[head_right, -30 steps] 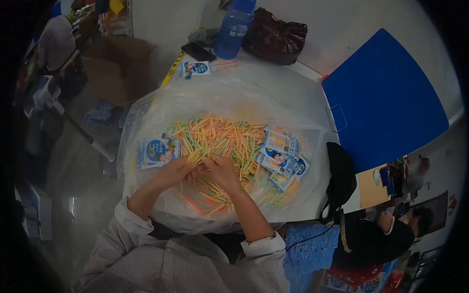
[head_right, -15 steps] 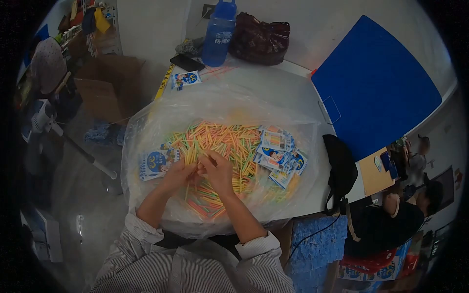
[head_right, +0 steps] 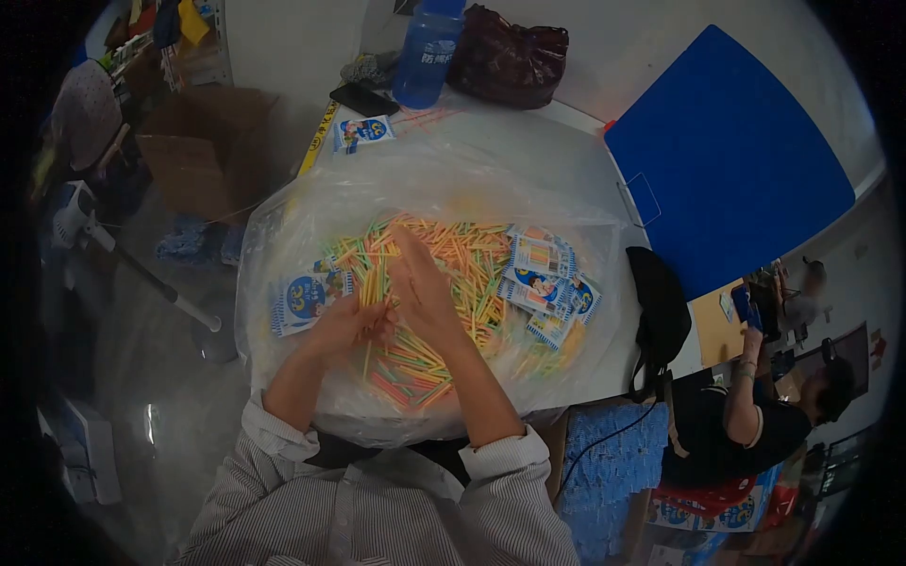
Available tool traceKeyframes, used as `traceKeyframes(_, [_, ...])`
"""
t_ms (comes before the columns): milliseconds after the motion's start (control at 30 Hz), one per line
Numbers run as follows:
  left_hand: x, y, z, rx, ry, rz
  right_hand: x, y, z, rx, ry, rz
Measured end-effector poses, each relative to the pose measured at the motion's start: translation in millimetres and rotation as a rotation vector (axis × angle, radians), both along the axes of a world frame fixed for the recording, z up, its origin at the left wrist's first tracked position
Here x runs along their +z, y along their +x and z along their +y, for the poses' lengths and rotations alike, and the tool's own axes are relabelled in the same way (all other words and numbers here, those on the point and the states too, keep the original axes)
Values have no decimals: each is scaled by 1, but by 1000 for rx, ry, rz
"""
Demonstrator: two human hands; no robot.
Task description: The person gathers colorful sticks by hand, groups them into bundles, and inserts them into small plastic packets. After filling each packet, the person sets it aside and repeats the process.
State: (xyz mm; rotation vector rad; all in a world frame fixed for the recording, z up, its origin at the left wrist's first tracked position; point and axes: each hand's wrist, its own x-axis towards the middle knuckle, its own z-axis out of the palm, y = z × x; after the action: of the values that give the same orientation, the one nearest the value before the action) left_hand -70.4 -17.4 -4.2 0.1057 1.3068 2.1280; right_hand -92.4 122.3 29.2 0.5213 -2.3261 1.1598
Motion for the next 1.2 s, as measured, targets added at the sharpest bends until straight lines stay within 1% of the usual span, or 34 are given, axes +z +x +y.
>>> traceKeyframes(33, [1,0,-1,-14,-13,-23,2,-1,-7,127,-106,-60])
traceKeyframes(67, [4,1,-2,-10,-14,-32,4,-2,-9,131,-107,-68])
traceKeyframes(133, [13,2,-3,107,-44,-125,7,-5,-12,372,-32,-403])
traceKeyframes(167, [14,1,-6,113,-46,-137,11,-5,-16,378,-35,-414])
traceKeyframes(233, [13,-1,-10,114,16,-174,14,-1,-21,328,-90,-753])
traceKeyframes(267, [5,-4,-11,111,14,-199,11,-1,-20,325,-96,-778])
traceKeyframes(333, [-15,-11,-13,120,278,-122,4,0,-17,185,-104,-391])
traceKeyframes(367, [-12,-11,-14,188,298,-105,4,6,-12,183,-104,-404])
traceKeyframes(400, [-8,-10,-14,191,300,-113,8,16,-5,191,0,-402])
traceKeyframes(467, [-5,-8,-15,393,239,-142,12,36,3,217,214,-392])
traceKeyframes(500, [-5,-8,-15,401,245,-146,8,44,4,224,221,-396])
traceKeyframes(567, [-5,-8,-14,396,259,-109,-2,59,4,343,598,-216])
traceKeyframes(700, [-8,-10,-15,435,254,-165,-16,59,11,321,621,-133])
traceKeyframes(767, [-14,-13,-17,426,357,-175,-16,52,21,201,405,-42])
traceKeyframes(800, [-11,-13,-16,427,362,-171,-17,49,25,202,410,-37])
traceKeyframes(867, [-2,-9,-14,504,336,-253,-20,45,31,-19,175,-265])
traceKeyframes(1000, [-11,-10,-14,424,418,-217,-23,32,23,-112,250,-212])
traceKeyframes(1067, [-15,-9,-14,419,438,-250,-22,32,17,-126,553,-65])
traceKeyframes(1100, [-16,-9,-14,420,442,-234,-25,30,18,-126,553,-48])
traceKeyframes(1167, [-16,-9,-14,403,449,-276,-29,24,20,-180,390,-63])
traceKeyframes(1200, [-14,-10,-14,411,453,-272,-25,22,19,-172,392,-59])
